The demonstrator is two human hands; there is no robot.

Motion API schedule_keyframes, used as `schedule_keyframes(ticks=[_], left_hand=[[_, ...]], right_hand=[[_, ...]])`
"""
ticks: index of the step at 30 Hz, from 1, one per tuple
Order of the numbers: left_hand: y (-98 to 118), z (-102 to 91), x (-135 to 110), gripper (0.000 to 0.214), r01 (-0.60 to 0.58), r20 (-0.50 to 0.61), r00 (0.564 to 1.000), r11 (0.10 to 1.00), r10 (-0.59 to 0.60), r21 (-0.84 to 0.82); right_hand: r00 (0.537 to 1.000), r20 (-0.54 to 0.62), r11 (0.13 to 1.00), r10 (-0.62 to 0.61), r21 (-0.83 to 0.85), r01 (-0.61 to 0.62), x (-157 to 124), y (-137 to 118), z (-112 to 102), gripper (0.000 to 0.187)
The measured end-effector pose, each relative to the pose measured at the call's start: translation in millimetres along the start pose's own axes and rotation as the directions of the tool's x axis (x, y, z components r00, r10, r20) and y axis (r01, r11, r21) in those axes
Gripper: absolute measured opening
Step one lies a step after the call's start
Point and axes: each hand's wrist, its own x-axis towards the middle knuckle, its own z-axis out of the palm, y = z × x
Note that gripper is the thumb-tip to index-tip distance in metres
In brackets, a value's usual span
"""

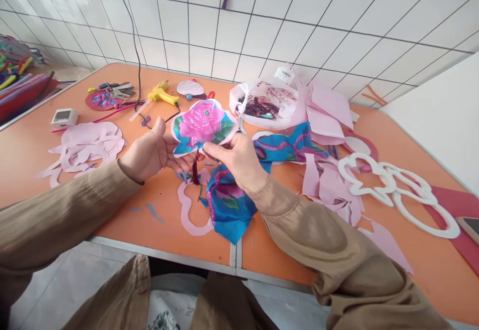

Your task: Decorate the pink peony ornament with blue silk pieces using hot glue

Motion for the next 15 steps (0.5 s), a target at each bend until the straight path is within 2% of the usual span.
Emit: schedule_keyframes(ticks=[4, 8, 15], left_hand=[[-0.5, -2.5, 0.8, 0.060, -0.018, -0.004, 1.000, 1.000, 0.018, 0.011], [-0.9, -3.6, 2.6, 0.069, -0.024, 0.007, 1.000, 0.999, 0.024, -0.040], [-2.3, -3.9, 3.6, 0.064, -0.084, -0.019, 0.996, 0.994, 0.083, -0.063]], right_hand=[[1.000, -0.013, 1.000, -0.011, -0.022, 0.011, -0.8, 0.7, -1.3, 0.025], [1.000, 0.030, 1.000, -0.004, -0.020, 0.005, -1.1, 2.5, -3.3, 0.023], [0.998, 0.054, 0.999, 0.019, -0.048, -0.016, -3.0, -0.1, -1.0, 0.018]])
